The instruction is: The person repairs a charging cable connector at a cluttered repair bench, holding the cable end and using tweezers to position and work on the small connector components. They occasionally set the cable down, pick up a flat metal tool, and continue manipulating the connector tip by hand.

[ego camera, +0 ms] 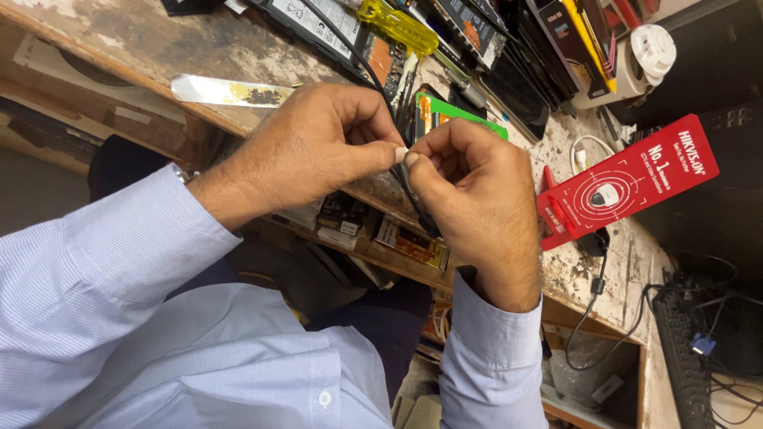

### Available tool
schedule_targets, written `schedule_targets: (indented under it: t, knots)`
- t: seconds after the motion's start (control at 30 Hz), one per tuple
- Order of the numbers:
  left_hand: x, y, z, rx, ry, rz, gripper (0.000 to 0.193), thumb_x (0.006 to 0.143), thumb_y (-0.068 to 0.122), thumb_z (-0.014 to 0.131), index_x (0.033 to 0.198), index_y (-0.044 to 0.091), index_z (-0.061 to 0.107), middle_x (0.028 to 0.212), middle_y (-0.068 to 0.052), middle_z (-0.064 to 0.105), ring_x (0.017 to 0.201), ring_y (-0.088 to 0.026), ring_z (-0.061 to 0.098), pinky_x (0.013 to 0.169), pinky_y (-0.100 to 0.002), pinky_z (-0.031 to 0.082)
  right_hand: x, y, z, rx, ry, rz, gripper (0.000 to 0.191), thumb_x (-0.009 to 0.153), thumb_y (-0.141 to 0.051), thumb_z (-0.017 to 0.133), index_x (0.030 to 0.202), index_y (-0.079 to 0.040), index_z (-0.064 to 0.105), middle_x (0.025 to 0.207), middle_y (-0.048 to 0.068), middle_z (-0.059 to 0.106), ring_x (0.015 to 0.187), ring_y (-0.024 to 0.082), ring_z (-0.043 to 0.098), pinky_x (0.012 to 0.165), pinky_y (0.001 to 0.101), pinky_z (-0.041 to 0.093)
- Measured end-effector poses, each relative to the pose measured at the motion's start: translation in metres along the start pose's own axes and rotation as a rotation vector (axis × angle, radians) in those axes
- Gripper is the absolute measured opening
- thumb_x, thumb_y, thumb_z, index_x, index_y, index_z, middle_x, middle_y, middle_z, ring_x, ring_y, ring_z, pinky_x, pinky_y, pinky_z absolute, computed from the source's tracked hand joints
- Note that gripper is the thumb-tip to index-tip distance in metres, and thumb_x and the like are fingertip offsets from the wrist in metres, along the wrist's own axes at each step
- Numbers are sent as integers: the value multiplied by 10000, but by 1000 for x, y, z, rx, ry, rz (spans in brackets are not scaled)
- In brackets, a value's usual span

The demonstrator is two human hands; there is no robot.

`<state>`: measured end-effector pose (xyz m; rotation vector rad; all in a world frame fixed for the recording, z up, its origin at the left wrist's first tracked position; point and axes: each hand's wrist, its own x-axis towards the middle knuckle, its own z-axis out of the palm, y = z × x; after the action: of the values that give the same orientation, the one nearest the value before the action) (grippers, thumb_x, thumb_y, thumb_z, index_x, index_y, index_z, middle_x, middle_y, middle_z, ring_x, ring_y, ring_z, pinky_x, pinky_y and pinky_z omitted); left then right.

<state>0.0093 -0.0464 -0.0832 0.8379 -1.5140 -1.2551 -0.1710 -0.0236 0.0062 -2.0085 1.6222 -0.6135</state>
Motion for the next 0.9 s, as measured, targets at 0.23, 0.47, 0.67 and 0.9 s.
schedule_targets:
  t: [0.23,0.47,0.67,0.9]
  knots:
    - [-1,1,0,89,-11,17,107,868,154,729,845,49,722,743,15,723,688,-57,685,645,-253,574,-1,1,1,12,-16,20,70,875,-79,729,866,-17,700,698,-34,659,609,11,578,526,190,449]
    - [0,0,-1,48,-18,15,127,897,178,728,861,56,725,766,13,719,716,-53,676,663,-249,571,-1,-3,-1,-27,-1,2,74,877,-86,740,882,-19,707,708,-33,671,624,11,596,551,188,477]
    - [1,-4,-2,-74,-39,-3,113,919,156,720,872,54,717,780,25,704,720,-36,642,656,-230,552,-2,-4,0,34,3,32,66,891,-82,737,894,-20,715,703,-31,674,611,12,587,540,190,464]
    - [0,-7,-1,-132,-43,-3,110,930,147,719,880,49,710,780,27,686,718,-30,623,645,-220,537,-3,2,2,157,-10,47,65,912,-76,727,908,-14,709,727,-37,673,625,10,583,549,185,457]
